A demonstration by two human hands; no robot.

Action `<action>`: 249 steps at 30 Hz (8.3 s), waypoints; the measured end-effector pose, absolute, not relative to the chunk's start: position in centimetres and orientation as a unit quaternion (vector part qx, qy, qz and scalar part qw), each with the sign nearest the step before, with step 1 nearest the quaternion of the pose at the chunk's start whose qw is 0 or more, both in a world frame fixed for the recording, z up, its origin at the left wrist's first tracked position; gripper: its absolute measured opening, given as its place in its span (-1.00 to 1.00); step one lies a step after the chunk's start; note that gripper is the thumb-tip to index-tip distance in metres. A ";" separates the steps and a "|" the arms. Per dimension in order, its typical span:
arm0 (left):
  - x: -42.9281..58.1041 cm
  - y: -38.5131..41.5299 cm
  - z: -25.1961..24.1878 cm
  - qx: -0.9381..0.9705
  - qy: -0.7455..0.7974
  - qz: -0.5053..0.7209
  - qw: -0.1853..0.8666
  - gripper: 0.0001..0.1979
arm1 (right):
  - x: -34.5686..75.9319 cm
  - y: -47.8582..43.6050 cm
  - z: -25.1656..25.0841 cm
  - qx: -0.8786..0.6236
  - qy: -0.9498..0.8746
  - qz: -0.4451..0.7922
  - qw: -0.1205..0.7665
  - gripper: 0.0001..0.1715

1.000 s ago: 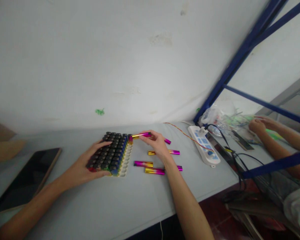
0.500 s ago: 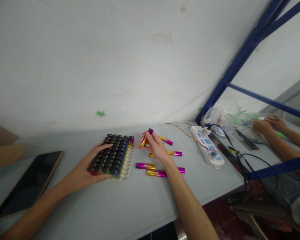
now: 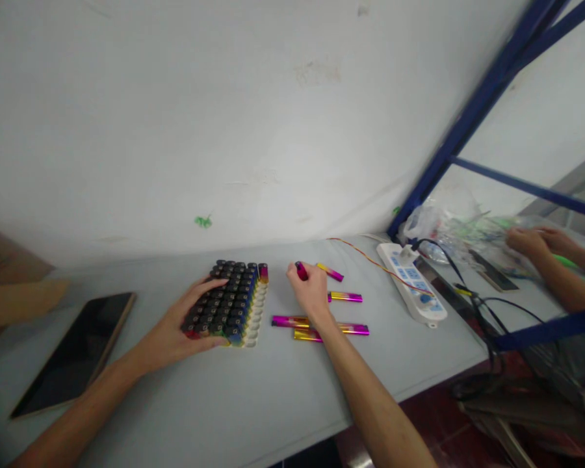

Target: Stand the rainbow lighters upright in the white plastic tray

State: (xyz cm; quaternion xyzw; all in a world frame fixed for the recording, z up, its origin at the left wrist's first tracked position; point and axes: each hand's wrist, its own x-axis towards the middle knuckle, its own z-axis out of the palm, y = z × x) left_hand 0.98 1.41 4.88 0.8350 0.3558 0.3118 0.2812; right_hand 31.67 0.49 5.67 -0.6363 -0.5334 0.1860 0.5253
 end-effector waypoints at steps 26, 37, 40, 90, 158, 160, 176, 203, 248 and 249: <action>1.2 1.4 5.5 0.842 0.351 0.305 0.273 -0.08 | 30.3 1.3 4.4 -0.563 -0.733 0.138 0.355 -0.48; 1.2 1.5 5.4 0.840 0.349 0.307 0.278 -0.08 | 30.0 0.9 6.0 -0.578 -0.793 0.065 0.181 -0.65; 1.2 1.5 5.5 0.841 0.346 0.310 0.276 -0.09 | 31.7 -0.4 6.8 -0.566 -0.790 0.098 0.214 -0.66; 1.3 1.4 5.4 0.841 0.354 0.308 0.271 -0.05 | 30.8 -1.6 5.1 -0.553 -0.681 0.199 0.437 -0.61; 1.3 1.4 5.2 0.833 0.357 0.315 0.282 -0.05 | 31.4 -0.4 5.0 -0.454 -0.637 0.442 0.438 -0.41; 1.3 1.4 5.2 0.832 0.360 0.314 0.283 -0.05 | 31.0 -0.6 4.8 -0.474 -0.639 0.413 0.443 -0.41; 1.1 1.5 5.2 0.847 0.350 0.306 0.257 -0.07 | 29.7 -1.8 5.4 -0.586 -0.617 0.263 0.455 -0.58; 1.2 1.4 5.0 0.844 0.348 0.309 0.267 -0.05 | 30.5 -2.2 5.3 -0.523 -0.731 0.177 0.402 -0.57; 1.4 1.8 5.2 0.842 0.345 0.322 0.261 -0.10 | 41.2 -11.1 6.5 -0.608 -0.697 0.211 0.316 -0.79; 1.4 1.8 5.2 0.842 0.344 0.323 0.261 -0.10 | 40.5 -10.7 6.7 -0.596 -0.685 0.237 0.345 -0.75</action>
